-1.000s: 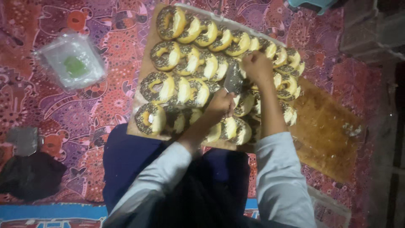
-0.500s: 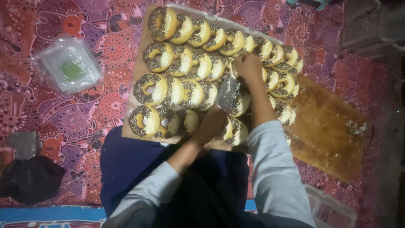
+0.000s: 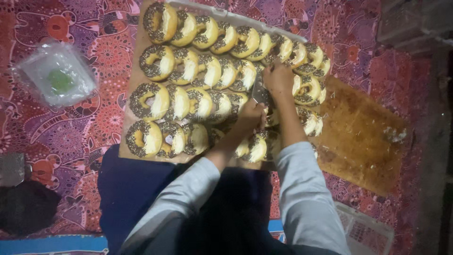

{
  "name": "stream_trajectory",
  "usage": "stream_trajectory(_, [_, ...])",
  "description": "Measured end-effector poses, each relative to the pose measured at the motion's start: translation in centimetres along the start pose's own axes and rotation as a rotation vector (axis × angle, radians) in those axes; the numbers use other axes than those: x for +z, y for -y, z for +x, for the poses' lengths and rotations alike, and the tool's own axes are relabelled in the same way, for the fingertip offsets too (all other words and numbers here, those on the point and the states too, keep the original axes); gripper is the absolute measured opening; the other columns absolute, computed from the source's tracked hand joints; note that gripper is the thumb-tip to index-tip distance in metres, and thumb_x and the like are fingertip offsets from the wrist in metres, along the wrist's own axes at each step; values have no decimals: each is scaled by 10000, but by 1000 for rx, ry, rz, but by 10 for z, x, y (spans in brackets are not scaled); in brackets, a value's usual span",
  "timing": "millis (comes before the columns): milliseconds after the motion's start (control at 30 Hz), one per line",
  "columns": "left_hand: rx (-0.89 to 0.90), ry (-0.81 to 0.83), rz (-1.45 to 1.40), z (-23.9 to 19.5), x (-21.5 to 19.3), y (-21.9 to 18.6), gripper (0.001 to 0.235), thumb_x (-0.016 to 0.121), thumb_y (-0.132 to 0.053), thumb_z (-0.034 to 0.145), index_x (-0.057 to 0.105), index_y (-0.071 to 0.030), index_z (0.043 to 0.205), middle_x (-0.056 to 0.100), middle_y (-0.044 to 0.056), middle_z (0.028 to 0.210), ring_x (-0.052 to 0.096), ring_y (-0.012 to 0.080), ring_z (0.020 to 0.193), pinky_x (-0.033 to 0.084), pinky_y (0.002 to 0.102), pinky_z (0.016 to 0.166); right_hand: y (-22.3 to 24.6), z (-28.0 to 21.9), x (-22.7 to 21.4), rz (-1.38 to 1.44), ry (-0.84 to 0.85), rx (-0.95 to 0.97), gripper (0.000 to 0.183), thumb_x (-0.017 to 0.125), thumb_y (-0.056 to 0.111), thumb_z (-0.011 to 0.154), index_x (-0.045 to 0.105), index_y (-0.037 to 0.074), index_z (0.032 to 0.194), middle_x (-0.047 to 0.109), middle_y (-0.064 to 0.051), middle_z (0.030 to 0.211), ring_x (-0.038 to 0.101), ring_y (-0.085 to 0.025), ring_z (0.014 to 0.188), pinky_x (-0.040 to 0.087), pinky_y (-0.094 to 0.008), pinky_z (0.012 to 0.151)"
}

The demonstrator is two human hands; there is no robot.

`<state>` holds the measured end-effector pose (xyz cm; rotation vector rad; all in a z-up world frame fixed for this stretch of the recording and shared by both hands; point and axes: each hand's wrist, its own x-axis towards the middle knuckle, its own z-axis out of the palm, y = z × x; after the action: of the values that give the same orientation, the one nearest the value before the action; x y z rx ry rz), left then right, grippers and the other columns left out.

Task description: The person grates a white topping onto ring-shaped pastries arranged on a wooden board, then individually wraps each pastry in a clear plastic bag and places it into a crate.

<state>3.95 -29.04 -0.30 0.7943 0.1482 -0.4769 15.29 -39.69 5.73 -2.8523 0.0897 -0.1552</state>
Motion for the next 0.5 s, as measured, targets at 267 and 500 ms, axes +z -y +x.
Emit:
stream_trajectory(267, [-66, -18, 160, -80, 11, -24, 107, 483, -106, 941, 561, -90, 1014, 510, 20, 585, 470, 137, 389, 366, 326, 330, -21, 19, -17, 113, 3, 13, 294, 623, 299, 870, 751, 63, 989, 718, -249, 887, 706, -427, 826, 550, -502, 807])
stream_trajectory(500, [-2, 47, 58, -19, 44, -5, 175, 508, -213, 1028, 517, -62, 941, 523, 30, 632, 489, 154, 423, 399, 314, 377, -52, 0, -56, 166, -46, -2, 299, 638, 304, 901, 701, 11, 899, 708, -244, 821, 709, -406, 799, 556, -499, 782])
